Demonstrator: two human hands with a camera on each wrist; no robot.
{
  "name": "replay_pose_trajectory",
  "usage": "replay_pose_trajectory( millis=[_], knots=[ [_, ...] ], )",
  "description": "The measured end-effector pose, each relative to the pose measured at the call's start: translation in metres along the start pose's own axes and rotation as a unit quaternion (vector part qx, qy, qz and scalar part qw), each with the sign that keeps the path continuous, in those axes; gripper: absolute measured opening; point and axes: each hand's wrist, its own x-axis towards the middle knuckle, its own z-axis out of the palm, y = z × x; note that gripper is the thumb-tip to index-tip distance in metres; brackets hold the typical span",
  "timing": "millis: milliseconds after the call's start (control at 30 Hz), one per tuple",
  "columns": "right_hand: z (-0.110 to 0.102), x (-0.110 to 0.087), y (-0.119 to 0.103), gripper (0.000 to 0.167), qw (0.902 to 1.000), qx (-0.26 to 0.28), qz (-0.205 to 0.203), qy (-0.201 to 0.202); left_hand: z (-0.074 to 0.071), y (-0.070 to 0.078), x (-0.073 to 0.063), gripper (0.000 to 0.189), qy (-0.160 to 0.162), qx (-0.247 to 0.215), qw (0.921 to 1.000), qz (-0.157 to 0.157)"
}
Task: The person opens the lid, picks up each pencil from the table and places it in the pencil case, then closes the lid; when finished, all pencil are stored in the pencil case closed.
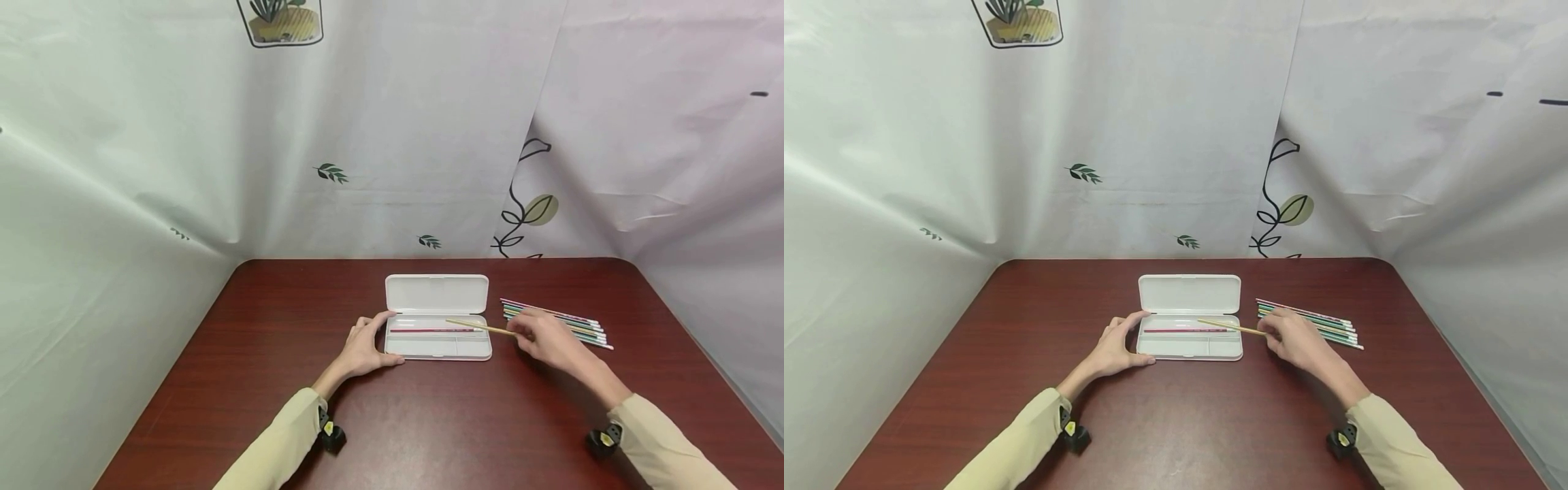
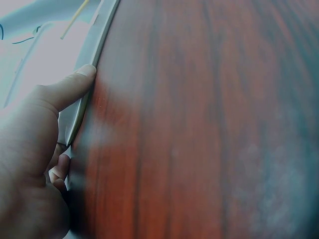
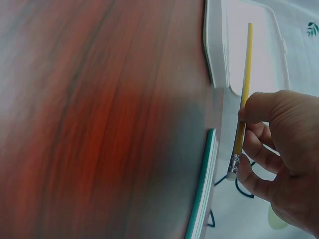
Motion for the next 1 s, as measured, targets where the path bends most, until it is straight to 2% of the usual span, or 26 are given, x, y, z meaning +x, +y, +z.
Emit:
replay_pose_trajectory(
  millis=[400,667,1000],
  knots=[
    [0.009,0.018,-0.012,0.02,0.9997,0.008,0.001,-0.024,0.0,0.0,0.0,0.089,-0.001,0.002,1.0,0.0],
    [0.016,0.029,-0.018,0.019,0.9994,0.019,-0.023,-0.019,0.0,-0.001,-0.001,0.089,0.0,0.004,1.0,-0.001],
    [0.024,0.043,-0.027,0.018,0.9979,0.024,-0.012,-0.058,-0.001,0.0,0.0,0.089,-0.003,-0.001,1.0,0.001]
  ],
)
